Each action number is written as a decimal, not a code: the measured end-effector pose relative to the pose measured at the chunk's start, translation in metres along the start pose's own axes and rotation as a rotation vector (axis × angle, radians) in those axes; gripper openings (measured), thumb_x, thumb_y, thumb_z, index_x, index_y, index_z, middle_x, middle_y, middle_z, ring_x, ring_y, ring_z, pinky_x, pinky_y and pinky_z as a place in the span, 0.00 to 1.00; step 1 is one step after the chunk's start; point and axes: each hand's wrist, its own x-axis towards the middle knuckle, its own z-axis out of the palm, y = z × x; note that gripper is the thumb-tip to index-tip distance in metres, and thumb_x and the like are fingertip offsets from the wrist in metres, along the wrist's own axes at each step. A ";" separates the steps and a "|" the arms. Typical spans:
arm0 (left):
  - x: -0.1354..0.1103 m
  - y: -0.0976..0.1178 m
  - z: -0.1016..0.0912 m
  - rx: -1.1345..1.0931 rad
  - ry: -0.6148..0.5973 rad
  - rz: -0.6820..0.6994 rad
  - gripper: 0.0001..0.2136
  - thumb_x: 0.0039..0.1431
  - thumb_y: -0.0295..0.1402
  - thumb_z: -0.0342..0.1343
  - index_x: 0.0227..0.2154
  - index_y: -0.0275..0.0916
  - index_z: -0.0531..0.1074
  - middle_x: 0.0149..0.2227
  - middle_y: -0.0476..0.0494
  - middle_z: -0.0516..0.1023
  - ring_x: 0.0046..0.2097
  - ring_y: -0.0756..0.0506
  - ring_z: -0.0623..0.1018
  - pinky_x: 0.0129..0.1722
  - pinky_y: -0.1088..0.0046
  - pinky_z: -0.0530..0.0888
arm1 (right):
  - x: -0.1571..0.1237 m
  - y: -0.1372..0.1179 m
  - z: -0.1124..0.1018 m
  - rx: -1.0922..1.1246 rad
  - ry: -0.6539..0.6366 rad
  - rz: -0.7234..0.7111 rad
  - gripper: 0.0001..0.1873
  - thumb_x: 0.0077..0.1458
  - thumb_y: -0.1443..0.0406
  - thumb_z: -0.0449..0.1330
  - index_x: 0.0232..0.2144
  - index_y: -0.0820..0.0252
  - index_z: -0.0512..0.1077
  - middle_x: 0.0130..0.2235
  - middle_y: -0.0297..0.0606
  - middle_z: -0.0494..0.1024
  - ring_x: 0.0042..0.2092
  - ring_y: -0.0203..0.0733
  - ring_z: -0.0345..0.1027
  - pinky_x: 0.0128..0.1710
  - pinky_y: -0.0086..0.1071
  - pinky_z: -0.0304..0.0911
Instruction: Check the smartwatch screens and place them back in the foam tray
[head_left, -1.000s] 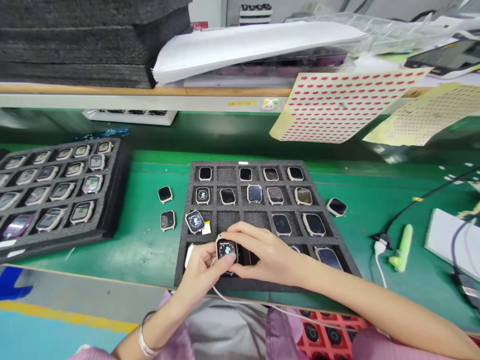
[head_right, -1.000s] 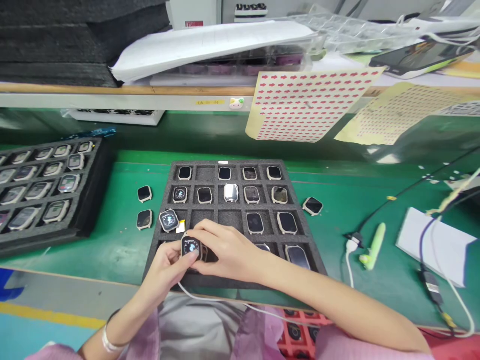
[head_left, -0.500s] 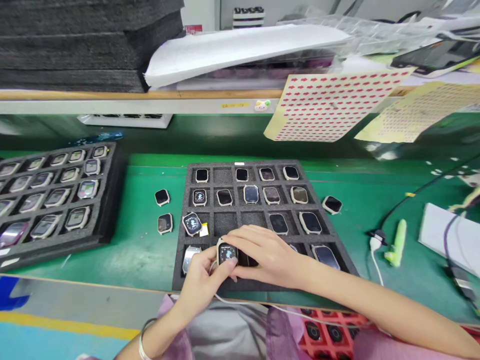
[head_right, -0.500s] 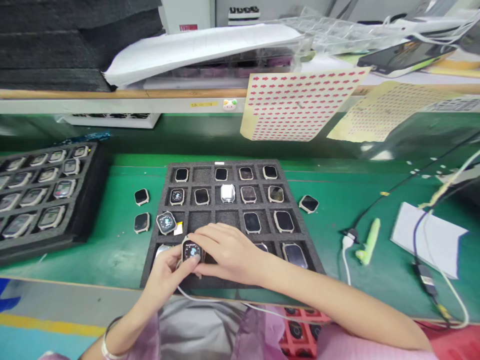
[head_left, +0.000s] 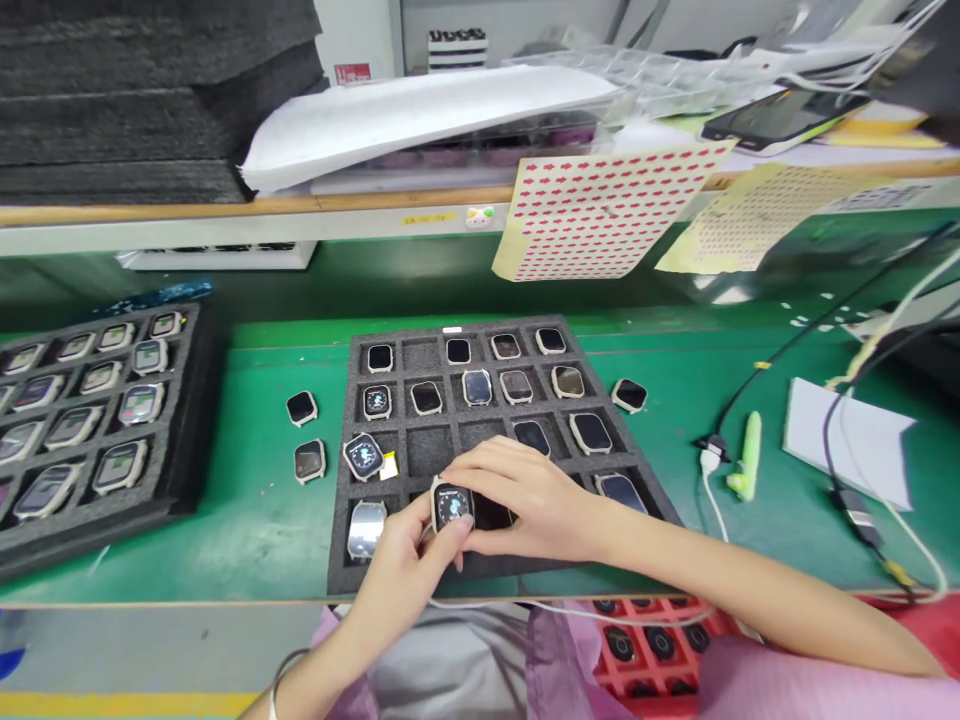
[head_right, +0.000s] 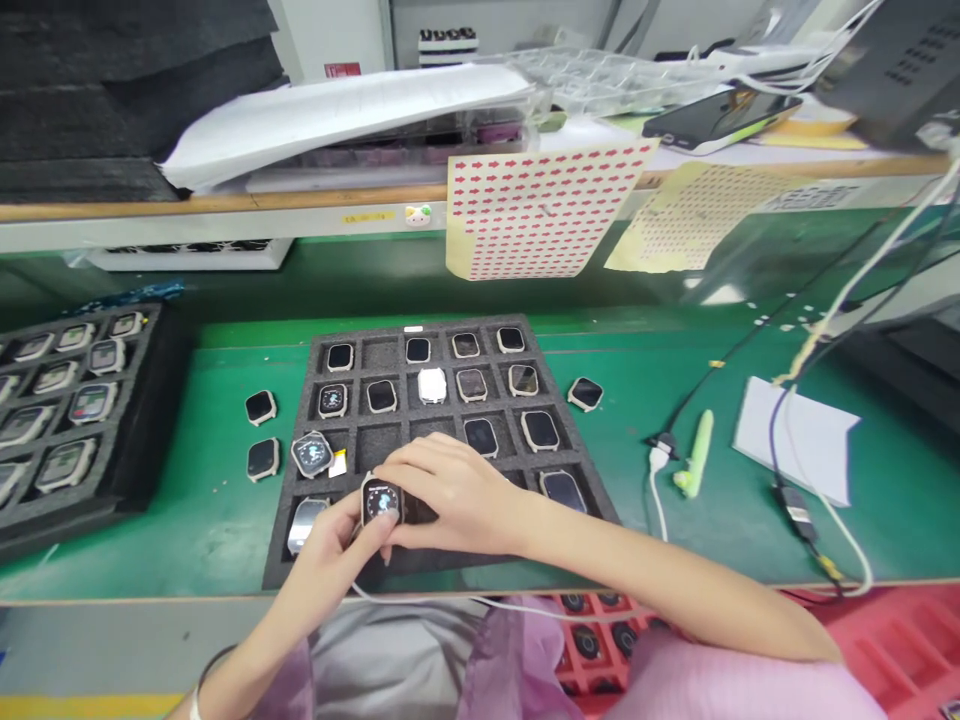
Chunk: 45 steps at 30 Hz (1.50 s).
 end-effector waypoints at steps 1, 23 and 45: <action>0.001 0.002 0.003 -0.007 0.001 0.005 0.11 0.60 0.39 0.53 0.29 0.37 0.67 0.22 0.54 0.63 0.26 0.51 0.64 0.26 0.77 0.62 | -0.001 0.001 -0.004 -0.019 -0.011 0.003 0.19 0.55 0.58 0.62 0.46 0.65 0.69 0.43 0.47 0.75 0.43 0.46 0.68 0.44 0.40 0.64; 0.009 -0.003 0.019 -0.104 -0.009 0.021 0.16 0.57 0.41 0.57 0.44 0.37 0.72 0.32 0.45 0.75 0.35 0.46 0.73 0.37 0.73 0.71 | -0.014 0.011 -0.023 -0.018 -0.008 0.053 0.18 0.53 0.63 0.62 0.45 0.65 0.69 0.43 0.46 0.72 0.44 0.46 0.65 0.45 0.40 0.62; 0.006 -0.004 0.022 -0.371 0.086 -0.095 0.16 0.56 0.42 0.59 0.44 0.39 0.69 0.26 0.53 0.66 0.19 0.59 0.56 0.15 0.84 0.53 | -0.029 0.040 -0.071 -0.464 -0.429 0.287 0.16 0.52 0.67 0.65 0.44 0.65 0.72 0.46 0.48 0.68 0.46 0.52 0.64 0.44 0.45 0.63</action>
